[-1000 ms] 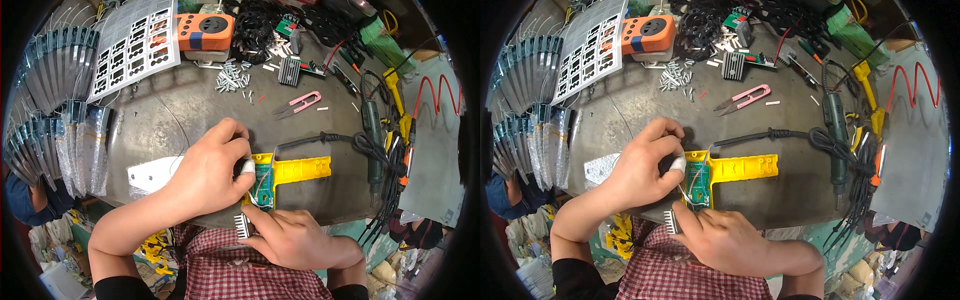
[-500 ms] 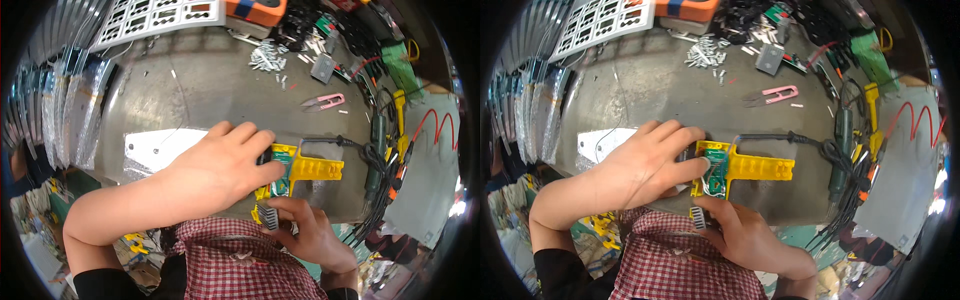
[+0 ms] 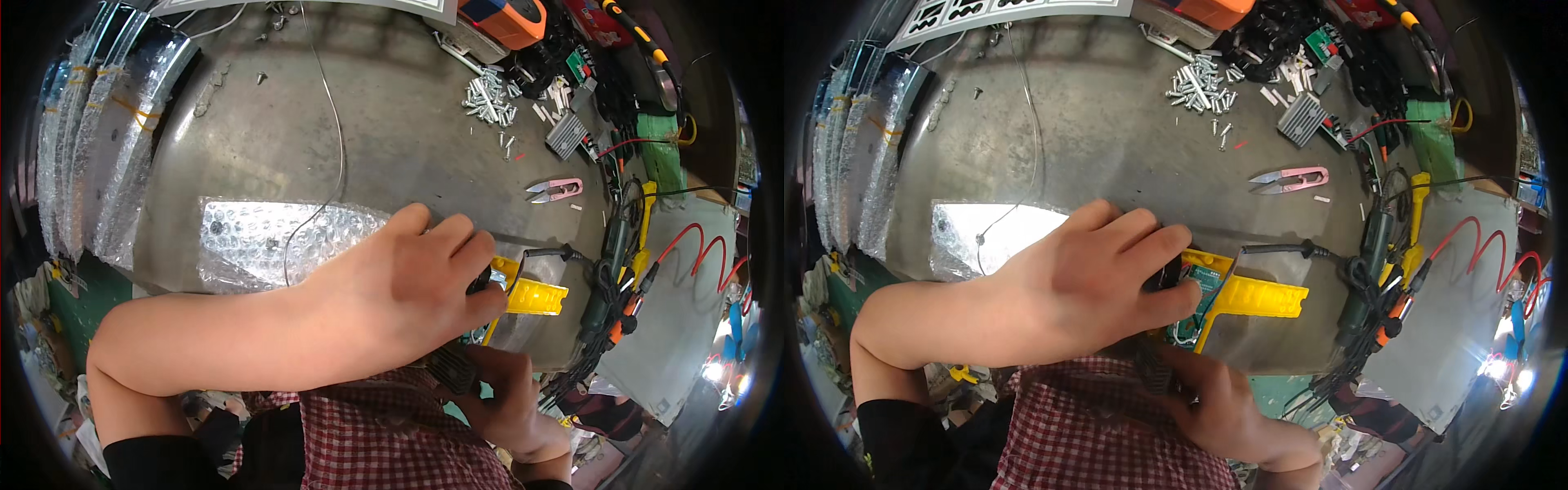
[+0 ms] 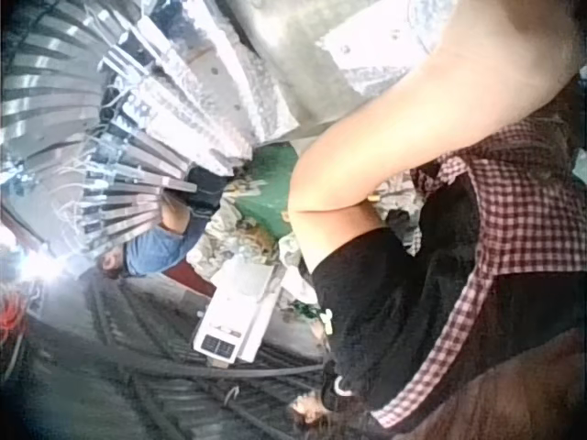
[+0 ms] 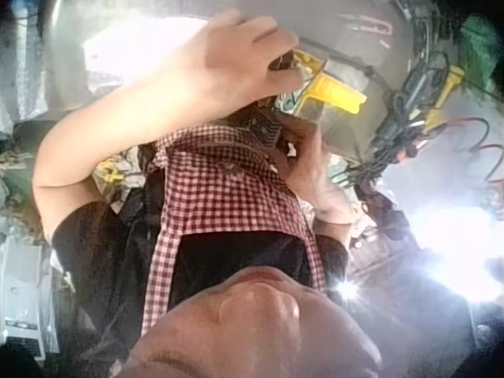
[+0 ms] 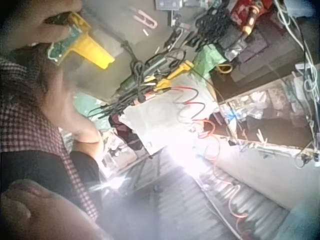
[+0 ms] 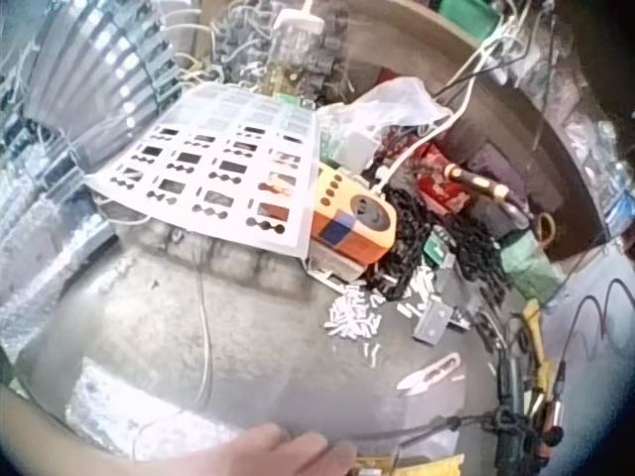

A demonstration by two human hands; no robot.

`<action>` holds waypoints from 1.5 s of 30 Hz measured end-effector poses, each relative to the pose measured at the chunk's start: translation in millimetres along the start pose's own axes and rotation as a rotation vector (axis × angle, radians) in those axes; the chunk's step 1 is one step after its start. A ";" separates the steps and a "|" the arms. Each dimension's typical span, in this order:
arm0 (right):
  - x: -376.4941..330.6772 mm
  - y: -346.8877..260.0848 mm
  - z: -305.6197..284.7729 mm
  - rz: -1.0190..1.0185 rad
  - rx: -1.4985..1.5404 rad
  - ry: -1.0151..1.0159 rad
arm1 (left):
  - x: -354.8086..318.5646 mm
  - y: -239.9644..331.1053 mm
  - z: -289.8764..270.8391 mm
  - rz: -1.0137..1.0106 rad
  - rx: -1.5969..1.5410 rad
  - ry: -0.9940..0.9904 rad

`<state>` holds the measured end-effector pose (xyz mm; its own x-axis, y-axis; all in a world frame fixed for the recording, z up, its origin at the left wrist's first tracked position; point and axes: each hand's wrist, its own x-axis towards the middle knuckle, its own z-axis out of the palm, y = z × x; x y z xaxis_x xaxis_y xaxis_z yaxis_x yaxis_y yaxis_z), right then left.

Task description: Assembling electronic components into a yellow housing using a soldering iron and screwdriver.

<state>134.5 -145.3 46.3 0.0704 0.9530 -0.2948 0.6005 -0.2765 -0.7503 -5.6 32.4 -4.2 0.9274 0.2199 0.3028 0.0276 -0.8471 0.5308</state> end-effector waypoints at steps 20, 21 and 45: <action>15.5 14.2 -18.8 -0.263 -0.178 -0.101 | -0.3 2.2 -9.0 -0.090 -0.024 -0.160; 11.8 9.1 -18.0 -0.220 -0.241 -0.093 | 0.0 2.0 -7.6 -0.063 0.031 -0.162; 15.2 16.1 -28.6 -0.110 -0.050 -0.231 | -0.2 5.8 4.9 -0.052 0.171 0.003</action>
<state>168.0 -131.7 46.7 -0.1779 0.9217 -0.3448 0.6339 -0.1606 -0.7566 -3.7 25.1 -5.0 0.9220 0.2663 0.2809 0.1382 -0.9044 0.4038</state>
